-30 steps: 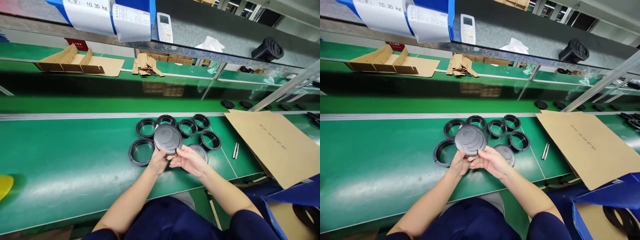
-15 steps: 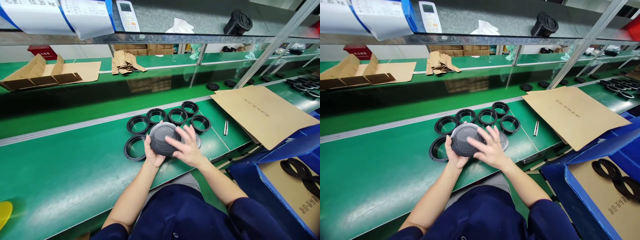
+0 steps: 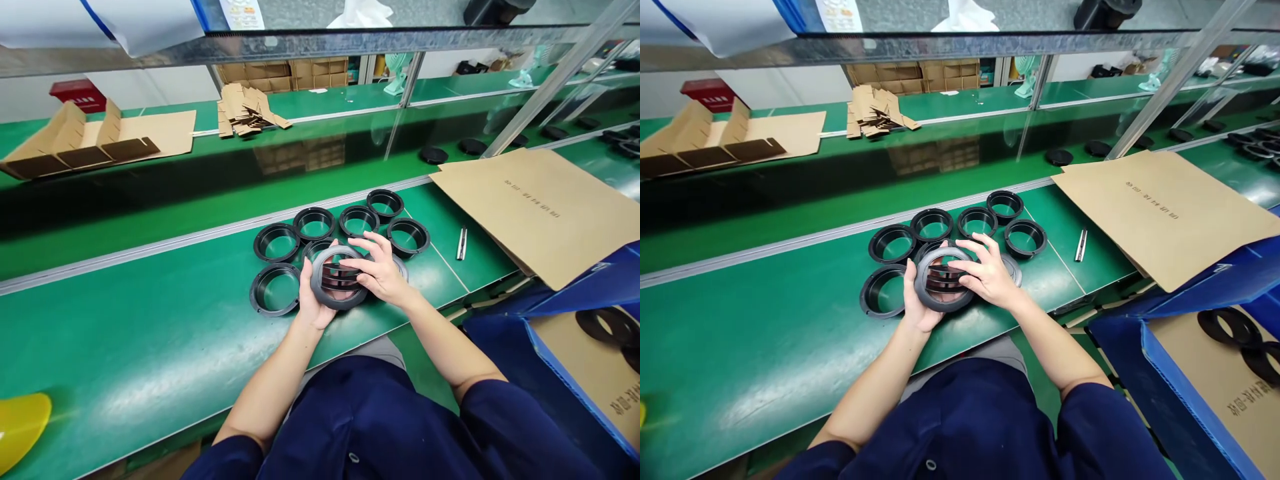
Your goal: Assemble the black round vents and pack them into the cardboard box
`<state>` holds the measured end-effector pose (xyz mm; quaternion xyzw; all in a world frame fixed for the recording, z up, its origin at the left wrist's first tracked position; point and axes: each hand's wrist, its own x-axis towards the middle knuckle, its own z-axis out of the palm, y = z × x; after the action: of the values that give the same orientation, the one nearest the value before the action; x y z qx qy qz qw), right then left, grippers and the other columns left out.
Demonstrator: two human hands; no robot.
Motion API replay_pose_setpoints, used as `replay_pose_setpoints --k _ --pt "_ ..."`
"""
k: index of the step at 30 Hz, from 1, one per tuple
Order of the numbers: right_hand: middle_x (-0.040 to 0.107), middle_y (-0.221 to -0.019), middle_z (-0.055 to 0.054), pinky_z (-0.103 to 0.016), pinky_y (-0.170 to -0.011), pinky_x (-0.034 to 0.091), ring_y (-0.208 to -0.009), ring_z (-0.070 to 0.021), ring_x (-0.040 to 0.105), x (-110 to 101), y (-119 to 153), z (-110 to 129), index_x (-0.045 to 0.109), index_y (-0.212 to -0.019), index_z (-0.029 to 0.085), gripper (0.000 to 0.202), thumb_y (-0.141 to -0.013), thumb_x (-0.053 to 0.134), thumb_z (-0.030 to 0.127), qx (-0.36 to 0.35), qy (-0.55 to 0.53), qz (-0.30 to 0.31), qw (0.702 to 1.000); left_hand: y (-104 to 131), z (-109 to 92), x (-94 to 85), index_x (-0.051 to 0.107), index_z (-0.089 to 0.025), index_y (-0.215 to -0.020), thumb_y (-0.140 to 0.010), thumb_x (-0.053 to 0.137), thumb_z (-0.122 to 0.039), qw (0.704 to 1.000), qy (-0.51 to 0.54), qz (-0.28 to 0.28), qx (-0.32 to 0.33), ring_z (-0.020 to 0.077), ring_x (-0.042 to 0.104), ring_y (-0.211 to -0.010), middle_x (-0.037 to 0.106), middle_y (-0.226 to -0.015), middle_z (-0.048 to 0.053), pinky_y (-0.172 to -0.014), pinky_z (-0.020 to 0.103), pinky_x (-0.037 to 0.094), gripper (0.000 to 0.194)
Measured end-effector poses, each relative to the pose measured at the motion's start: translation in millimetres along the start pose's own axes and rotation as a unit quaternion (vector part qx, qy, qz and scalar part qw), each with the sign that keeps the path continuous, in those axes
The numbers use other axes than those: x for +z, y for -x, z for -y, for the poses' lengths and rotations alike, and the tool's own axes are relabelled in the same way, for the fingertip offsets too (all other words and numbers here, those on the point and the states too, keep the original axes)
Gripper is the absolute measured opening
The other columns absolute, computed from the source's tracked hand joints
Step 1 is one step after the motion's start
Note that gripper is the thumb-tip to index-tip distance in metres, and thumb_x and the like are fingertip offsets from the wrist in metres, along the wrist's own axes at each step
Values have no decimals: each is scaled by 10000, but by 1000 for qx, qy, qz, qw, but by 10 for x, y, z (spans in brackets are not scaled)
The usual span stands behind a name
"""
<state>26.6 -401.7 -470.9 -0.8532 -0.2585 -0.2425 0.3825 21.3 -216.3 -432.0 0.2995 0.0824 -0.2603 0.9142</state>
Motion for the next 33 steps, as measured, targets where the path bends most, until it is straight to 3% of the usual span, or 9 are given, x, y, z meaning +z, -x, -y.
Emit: replay_pose_setpoints --k 5,11,18,22,25,27,30,33 --pt "576 -1487 -59 -553 -1254 314 -1462 -300 369 -34 4 -40 820 -1127 281 678 -1080 277 685 67 -107 15 992 -48 48 30 533 -231 -1524 -998 476 -668 1000 2 -10 -26 358 616 -1311 673 -1384 126 -1124 585 476 686" --pt "527 -1534 -57 -479 -1253 358 -1463 -261 431 -65 99 27 720 -1332 292 689 -1105 168 637 142 -221 -9 965 -106 36 -13 548 -215 -1509 -990 475 -691 1000 10 -1 -16 370 608 -1323 685 -1358 142 -1121 604 473 708" --pt "521 -1526 -58 -513 -1237 390 -1456 -282 410 -138 150 115 698 -1380 313 629 -1107 223 622 119 -178 -17 977 -89 40 17 536 -213 -1520 -1010 440 -673 1000 5 -9 -6 358 607 -1329 677 -1377 134 -1141 585 459 694" --pt "499 -1539 -19 -540 -1229 409 -1454 -293 404 -115 157 121 635 -1452 390 562 -1115 227 581 103 -174 -16 979 -72 33 33 529 -229 -1526 -1001 445 -688 1000 5 -13 -13 362 609 -1325 656 -1415 127 -1133 596 467 702" --pt "397 -1620 25 -629 -1249 346 -1501 -359 336 -49 188 90 546 -1522 449 546 -1102 231 599 89 -132 10 987 -97 25 8 549 -203 -1505 -1005 439 -687 1000 12 -20 -10 348 617 -1319 675 -1385 127 -1141 567 476 705" --pt "346 -1658 38 -681 -1273 257 -1533 -419 264 -23 196 80 521 -1541 453 538 -1068 358 652 65 -85 55 993 -121 25 1 570 -153 -1476 -1026 436 -639 999 22 -44 6 320 613 -1330 692 -1358 129 -1167 504 474 676" --pt "337 -1678 -24 -675 -1296 181 -1553 -439 227 -58 154 125 537 -1546 375 650 -981 582 693 17 -25 96 995 -128 49 30 576 -117 -1456 -1048 425 -582 996 23 -80 12 295 587 -1367 699 -1348 130 -1201 453 450 637" --pt "191 -1725 -156 -659 -1288 177 -1584 -436 150 -125 67 232 490 -1581 227 922 -867 685 776 -18 29 101 994 -89 111 49 574 -185 -1472 -1028 433 -631 998 -7 -57 5 310 506 -1453 666 -1413 100 -1229 471 412 645"
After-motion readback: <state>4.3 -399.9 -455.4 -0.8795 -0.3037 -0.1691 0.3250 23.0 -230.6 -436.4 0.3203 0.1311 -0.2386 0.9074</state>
